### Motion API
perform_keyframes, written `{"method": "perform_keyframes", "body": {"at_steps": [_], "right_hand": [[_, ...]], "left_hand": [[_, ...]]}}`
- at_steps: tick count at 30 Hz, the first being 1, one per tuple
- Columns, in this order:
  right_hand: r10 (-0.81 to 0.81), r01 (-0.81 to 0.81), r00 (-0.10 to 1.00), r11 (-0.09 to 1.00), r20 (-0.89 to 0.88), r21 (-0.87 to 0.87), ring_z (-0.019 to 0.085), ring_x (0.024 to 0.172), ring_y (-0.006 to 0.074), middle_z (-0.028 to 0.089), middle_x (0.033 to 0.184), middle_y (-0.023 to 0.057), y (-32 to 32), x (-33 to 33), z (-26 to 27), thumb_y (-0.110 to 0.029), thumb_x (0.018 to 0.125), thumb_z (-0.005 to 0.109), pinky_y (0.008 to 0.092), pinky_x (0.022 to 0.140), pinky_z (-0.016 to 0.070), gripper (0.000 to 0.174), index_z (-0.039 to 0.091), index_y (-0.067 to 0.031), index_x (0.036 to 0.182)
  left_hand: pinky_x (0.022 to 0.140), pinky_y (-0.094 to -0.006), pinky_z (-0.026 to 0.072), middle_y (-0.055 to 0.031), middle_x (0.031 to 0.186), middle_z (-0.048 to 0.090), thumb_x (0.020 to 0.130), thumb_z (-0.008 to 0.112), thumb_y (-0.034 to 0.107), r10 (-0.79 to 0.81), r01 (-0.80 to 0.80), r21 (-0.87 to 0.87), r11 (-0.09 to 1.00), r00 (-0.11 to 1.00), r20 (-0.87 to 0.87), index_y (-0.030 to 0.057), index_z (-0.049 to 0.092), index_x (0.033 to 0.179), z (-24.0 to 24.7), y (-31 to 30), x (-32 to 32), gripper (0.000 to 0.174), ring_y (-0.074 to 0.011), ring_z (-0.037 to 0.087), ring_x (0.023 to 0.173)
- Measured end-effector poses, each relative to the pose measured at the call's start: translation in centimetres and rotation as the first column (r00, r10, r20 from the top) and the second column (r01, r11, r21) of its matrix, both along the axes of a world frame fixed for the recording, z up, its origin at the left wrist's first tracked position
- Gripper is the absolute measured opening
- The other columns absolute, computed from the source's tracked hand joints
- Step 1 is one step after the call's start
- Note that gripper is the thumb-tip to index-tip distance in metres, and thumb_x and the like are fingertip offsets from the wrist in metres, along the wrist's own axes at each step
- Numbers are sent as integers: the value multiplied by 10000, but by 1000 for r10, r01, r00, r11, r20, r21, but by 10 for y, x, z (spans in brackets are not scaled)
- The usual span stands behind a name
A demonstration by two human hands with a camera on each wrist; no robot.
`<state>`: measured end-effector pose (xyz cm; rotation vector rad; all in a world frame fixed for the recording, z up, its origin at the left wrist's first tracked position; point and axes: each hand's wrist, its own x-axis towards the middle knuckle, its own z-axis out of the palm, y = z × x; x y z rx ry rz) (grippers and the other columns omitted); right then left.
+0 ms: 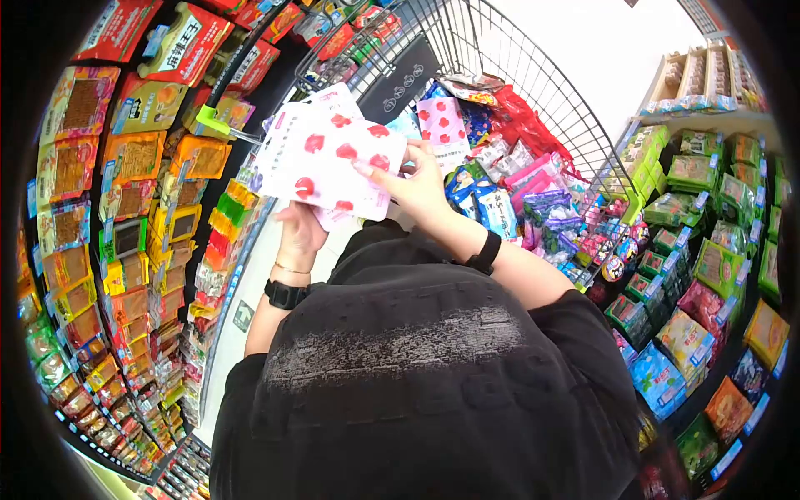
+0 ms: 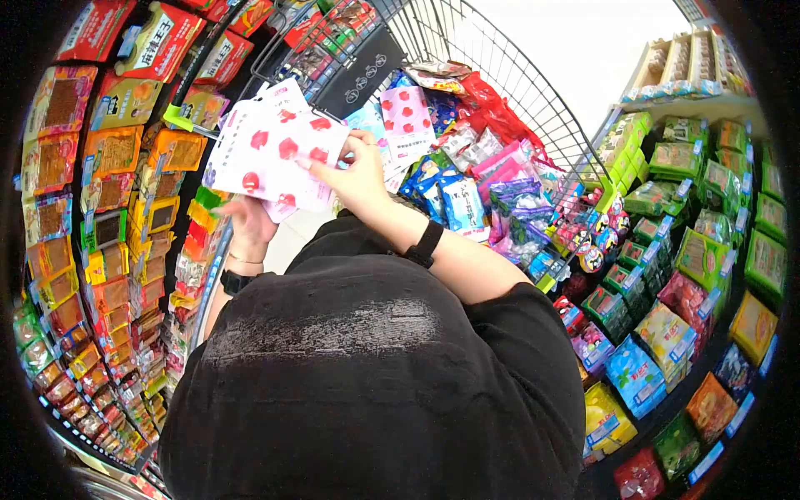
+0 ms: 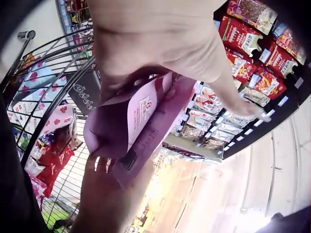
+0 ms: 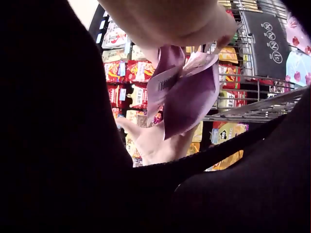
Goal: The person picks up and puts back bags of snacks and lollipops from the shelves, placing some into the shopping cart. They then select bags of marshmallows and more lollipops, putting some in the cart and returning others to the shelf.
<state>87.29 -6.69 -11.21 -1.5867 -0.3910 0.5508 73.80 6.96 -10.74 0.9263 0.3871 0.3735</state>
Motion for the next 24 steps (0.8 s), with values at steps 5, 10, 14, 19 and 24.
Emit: {"method": "perform_keyframes", "body": {"at_steps": [5,10,14,19,24], "right_hand": [[612,-647,761,688,217,328,529,937,183,533,1008,99,14,29,-17,-228,697,764,306,780,460,318,645,-19,906],[665,-644,746,735,-41,213,618,896,154,652,991,78,30,157,-67,-117,783,660,276,792,485,255,613,-8,1009],[614,-419,777,671,141,-613,512,1116,312,535,1207,157,36,222,-185,-186,517,810,436,907,437,777,503,-141,1228],[745,-235,664,292,66,-927,209,1313,420,258,1428,171,49,212,-218,-97,579,741,549,982,335,887,309,-138,1352],[830,-127,542,235,131,-964,400,1231,304,497,1236,166,41,197,-201,-76,725,622,531,996,293,483,435,-70,1171]], "left_hand": [[1015,-404,350,-120,1301,462,893,513,256,191,-232,-201,952,960,-205,8,345,1316,8,16,-28,519,-246,453,1193],[959,-392,412,-130,1286,472,885,511,200,281,-338,-207,918,924,-259,1,328,1327,9,5,-67,518,-245,485,1159],[939,-370,432,-132,1261,486,872,528,149,321,-381,-84,921,861,-396,-4,330,1322,15,-10,-78,515,-238,498,1138],[916,-345,449,-140,1234,499,853,548,84,282,-339,-12,941,802,-527,-29,346,1301,25,-21,-89,504,-219,529,1090],[901,-336,454,-138,1219,510,852,548,66,336,-389,4,921,789,-515,-34,369,1287,30,-26,-89,481,-215,531,1082]]}}
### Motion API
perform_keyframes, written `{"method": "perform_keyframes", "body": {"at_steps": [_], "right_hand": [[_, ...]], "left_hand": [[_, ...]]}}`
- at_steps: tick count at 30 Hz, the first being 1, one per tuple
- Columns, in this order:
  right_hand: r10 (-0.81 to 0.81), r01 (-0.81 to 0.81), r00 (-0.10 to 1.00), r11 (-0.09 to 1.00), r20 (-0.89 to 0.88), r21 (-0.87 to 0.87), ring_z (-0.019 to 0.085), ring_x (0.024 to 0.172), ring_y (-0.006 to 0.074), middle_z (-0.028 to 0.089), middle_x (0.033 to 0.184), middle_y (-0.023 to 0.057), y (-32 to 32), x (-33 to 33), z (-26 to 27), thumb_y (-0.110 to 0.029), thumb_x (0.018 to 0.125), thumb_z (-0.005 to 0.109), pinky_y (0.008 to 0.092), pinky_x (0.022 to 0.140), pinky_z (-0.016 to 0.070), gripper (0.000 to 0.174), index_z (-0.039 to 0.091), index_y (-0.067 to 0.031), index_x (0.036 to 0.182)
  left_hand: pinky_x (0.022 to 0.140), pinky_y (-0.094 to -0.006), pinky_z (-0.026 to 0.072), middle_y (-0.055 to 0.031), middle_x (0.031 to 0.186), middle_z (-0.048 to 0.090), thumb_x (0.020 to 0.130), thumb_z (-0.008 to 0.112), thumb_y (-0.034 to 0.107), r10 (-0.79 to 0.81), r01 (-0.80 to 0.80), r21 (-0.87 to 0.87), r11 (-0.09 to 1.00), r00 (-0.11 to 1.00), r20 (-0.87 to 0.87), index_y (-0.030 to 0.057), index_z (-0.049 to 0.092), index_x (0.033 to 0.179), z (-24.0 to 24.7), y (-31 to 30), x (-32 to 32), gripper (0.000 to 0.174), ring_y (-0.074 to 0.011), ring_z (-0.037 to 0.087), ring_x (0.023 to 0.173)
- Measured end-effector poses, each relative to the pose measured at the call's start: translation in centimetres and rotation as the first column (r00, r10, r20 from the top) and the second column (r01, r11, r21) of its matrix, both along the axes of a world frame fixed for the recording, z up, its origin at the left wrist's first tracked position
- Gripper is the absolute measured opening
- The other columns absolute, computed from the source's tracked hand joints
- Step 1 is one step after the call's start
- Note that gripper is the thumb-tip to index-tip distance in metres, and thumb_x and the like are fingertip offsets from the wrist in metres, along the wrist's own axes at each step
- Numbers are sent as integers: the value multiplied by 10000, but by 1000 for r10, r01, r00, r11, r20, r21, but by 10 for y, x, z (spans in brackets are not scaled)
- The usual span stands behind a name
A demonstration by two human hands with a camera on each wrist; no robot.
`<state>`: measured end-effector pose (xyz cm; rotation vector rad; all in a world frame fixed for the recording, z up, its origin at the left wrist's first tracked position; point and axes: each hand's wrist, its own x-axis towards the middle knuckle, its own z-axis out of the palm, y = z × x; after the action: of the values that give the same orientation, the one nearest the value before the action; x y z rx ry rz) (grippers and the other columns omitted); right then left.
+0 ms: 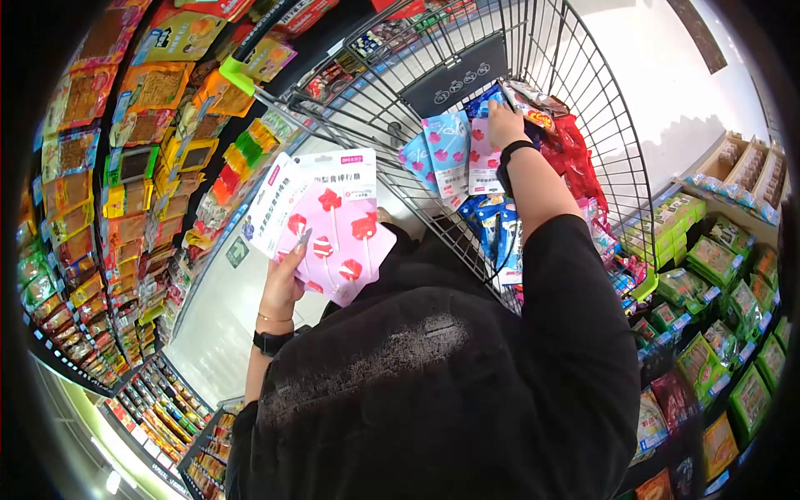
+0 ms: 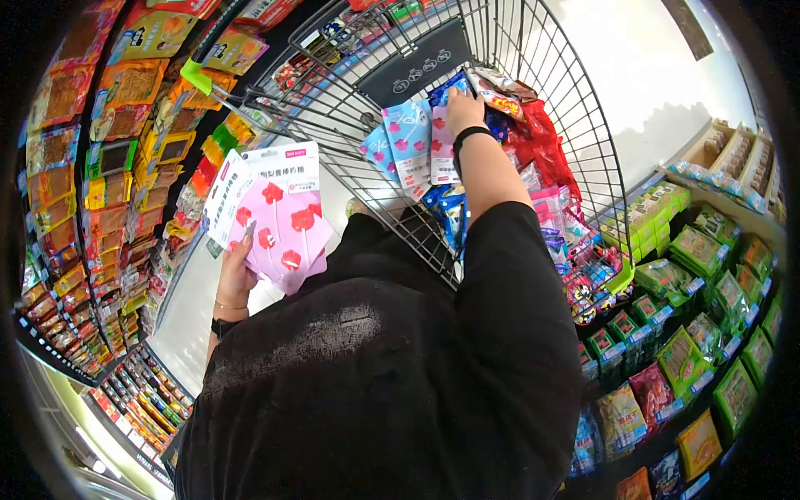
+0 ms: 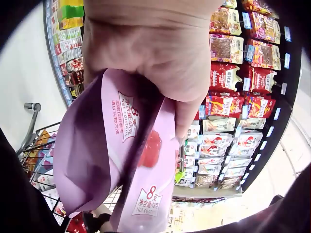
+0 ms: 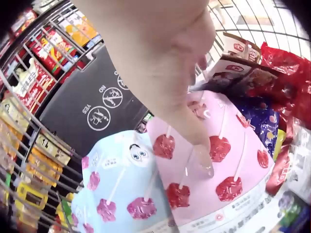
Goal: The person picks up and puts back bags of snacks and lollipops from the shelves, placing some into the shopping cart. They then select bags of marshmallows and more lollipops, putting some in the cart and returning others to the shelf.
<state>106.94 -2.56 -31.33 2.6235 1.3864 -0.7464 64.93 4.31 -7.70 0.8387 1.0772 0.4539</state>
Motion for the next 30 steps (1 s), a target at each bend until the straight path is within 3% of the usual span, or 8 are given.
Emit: {"method": "perform_keyframes", "body": {"at_steps": [5,12,16,19,20,21,25,30], "right_hand": [[356,-354,927,934,-113,41,588,968,299,631,965,135,-27,-1,15,-115,505,809,494,890,355,707,427,-66,1098],[231,-179,962,936,-144,304,585,901,347,575,958,182,-90,-24,89,-12,605,660,413,743,481,965,157,-204,1406],[-99,164,983,859,-158,485,572,905,326,574,960,183,-138,-16,125,-233,560,738,383,763,471,454,636,-83,976],[-416,668,744,448,-523,594,592,755,173,592,893,80,-185,-32,157,-192,593,787,274,712,479,440,614,5,946],[-291,900,433,89,-853,426,571,705,109,592,883,26,-199,-53,178,-164,659,763,240,671,467,373,617,13,954],[-171,932,351,-31,-921,361,573,763,104,600,912,12,-220,-65,179,-134,703,733,241,698,462,360,608,0,1013],[220,856,365,-462,-905,233,563,960,152,592,1076,61,-246,-168,233,-66,766,652,296,832,451,424,506,-6,1160],[31,709,373,-654,-927,264,566,1008,164,570,1135,54,-244,-280,231,-91,775,660,303,811,495,504,446,-42,1229]], "left_hand": [[919,-331,433,-118,1223,509,839,580,80,-57,57,11,998,998,1,-18,398,1273,2,11,7,481,-209,518,1093],[924,-331,428,-113,1233,506,840,568,70,-189,183,52,982,970,156,-13,397,1276,3,38,41,476,-208,509,1108],[931,-340,423,-122,1242,502,853,554,96,-353,337,107,935,911,214,-11,402,1279,8,56,66,465,-215,512,1109],[952,-385,420,-140,1303,447,881,502,138,-522,499,157,852,830,196,-24,334,1325,-1,80,85,501,-241,489,1149],[950,-387,421,-140,1301,448,886,496,153,-556,529,176,830,804,208,-20,332,1327,-5,86,94,501,-242,490,1148],[948,-388,422,-140,1300,449,892,491,167,-589,558,193,807,776,224,-17,330,1330,-9,91,102,502,-242,492,1146],[943,-377,415,-122,1290,460,868,550,140,-692,696,133,705,636,340,-9,356,1314,-2,96,136,509,-229,485,1144],[943,-372,414,-108,1286,461,878,545,161,-805,859,135,494,394,443,15,354,1326,-1,109,157,508,-218,493,1131]]}}
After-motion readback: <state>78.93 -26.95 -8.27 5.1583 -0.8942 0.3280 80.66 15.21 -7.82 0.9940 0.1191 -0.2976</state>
